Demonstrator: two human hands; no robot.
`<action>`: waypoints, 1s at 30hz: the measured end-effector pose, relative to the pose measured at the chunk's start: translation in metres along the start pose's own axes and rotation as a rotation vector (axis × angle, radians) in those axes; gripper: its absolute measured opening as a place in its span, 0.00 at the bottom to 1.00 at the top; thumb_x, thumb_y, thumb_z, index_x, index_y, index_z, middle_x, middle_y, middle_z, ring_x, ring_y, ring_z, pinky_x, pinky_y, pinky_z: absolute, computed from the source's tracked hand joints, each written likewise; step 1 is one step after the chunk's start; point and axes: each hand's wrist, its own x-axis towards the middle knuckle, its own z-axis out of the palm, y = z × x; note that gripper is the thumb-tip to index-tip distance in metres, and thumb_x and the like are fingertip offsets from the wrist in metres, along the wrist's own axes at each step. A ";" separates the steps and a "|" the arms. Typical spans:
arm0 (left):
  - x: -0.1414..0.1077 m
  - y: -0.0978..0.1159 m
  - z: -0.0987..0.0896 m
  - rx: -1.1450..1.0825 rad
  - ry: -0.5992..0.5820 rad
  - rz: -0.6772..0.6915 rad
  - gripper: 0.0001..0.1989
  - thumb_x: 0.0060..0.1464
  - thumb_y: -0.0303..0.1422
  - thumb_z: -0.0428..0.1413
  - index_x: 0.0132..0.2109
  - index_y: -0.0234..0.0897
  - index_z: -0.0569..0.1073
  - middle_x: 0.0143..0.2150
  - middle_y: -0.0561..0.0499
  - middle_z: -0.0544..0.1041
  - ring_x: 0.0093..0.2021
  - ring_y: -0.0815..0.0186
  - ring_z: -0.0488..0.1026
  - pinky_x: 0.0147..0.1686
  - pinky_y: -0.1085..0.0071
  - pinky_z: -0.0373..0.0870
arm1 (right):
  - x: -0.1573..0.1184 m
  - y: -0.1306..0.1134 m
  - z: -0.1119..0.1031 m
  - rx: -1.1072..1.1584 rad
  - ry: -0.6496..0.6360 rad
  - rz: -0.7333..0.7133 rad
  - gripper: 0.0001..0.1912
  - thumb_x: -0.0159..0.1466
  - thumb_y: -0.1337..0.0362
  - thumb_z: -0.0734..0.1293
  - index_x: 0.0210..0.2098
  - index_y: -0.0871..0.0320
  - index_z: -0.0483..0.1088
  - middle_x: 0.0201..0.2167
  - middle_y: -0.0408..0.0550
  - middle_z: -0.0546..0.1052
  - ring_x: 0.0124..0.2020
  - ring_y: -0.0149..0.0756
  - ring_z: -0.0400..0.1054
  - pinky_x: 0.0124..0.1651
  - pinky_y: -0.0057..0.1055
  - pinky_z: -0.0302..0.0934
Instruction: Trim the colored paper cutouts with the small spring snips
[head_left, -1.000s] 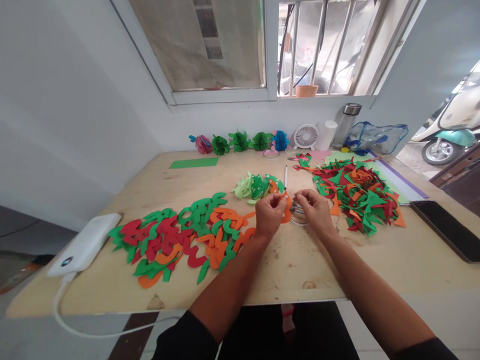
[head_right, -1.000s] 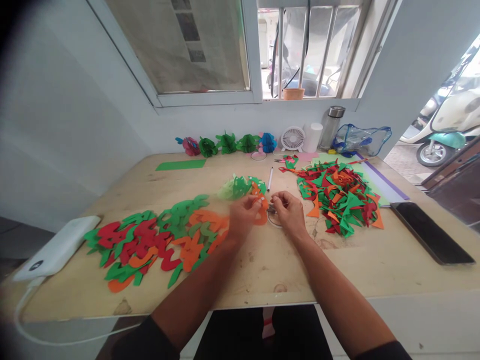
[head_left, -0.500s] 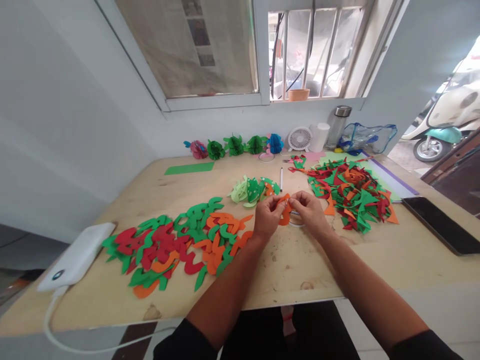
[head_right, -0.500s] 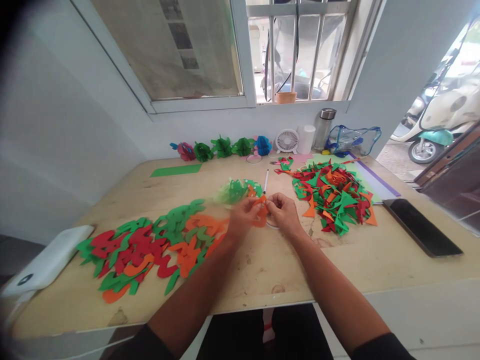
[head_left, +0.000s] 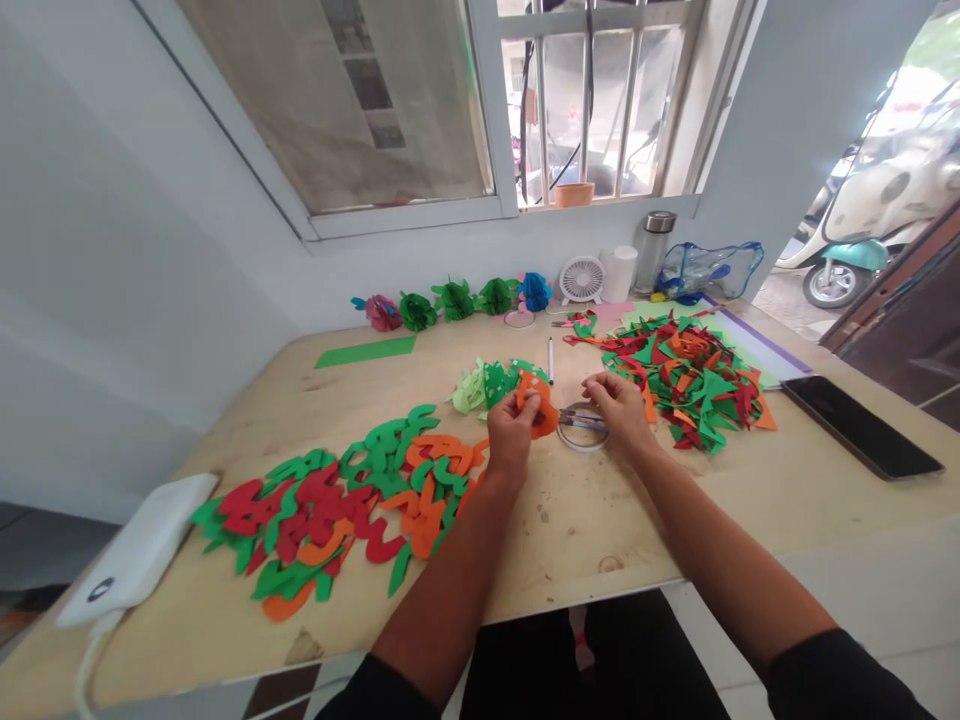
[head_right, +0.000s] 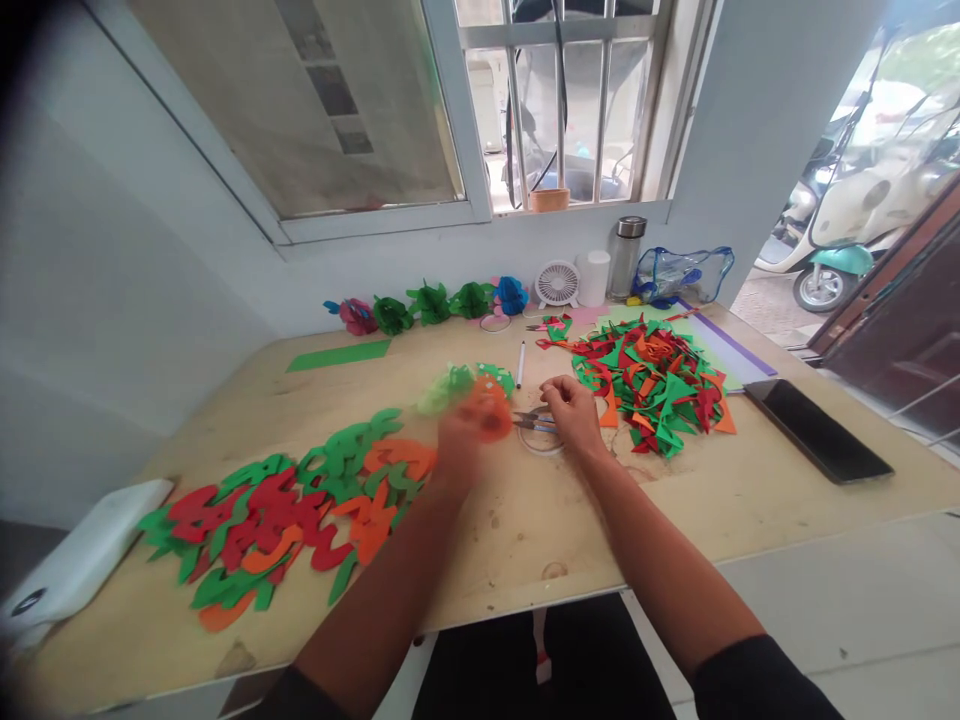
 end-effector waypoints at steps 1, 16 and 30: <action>0.001 0.001 -0.001 -0.013 0.044 0.024 0.11 0.39 0.36 0.60 0.28 0.31 0.74 0.23 0.53 0.72 0.22 0.73 0.66 0.26 0.75 0.66 | 0.001 0.002 -0.002 -0.109 0.003 -0.037 0.11 0.55 0.57 0.62 0.27 0.58 0.69 0.24 0.45 0.73 0.26 0.33 0.66 0.31 0.29 0.58; 0.006 -0.010 -0.007 0.206 -0.009 0.197 0.08 0.45 0.33 0.54 0.31 0.33 0.72 0.25 0.53 0.71 0.24 0.71 0.67 0.26 0.76 0.65 | -0.003 0.007 -0.006 -1.081 -0.409 -0.308 0.11 0.57 0.60 0.65 0.38 0.57 0.73 0.36 0.51 0.76 0.42 0.42 0.65 0.42 0.33 0.52; -0.003 0.022 -0.028 0.787 -0.982 0.096 0.12 0.45 0.39 0.56 0.24 0.34 0.71 0.21 0.55 0.68 0.22 0.72 0.64 0.21 0.76 0.55 | 0.020 0.016 -0.024 -0.418 0.196 -0.059 0.17 0.52 0.50 0.65 0.27 0.60 0.69 0.21 0.43 0.71 0.23 0.31 0.62 0.29 0.28 0.54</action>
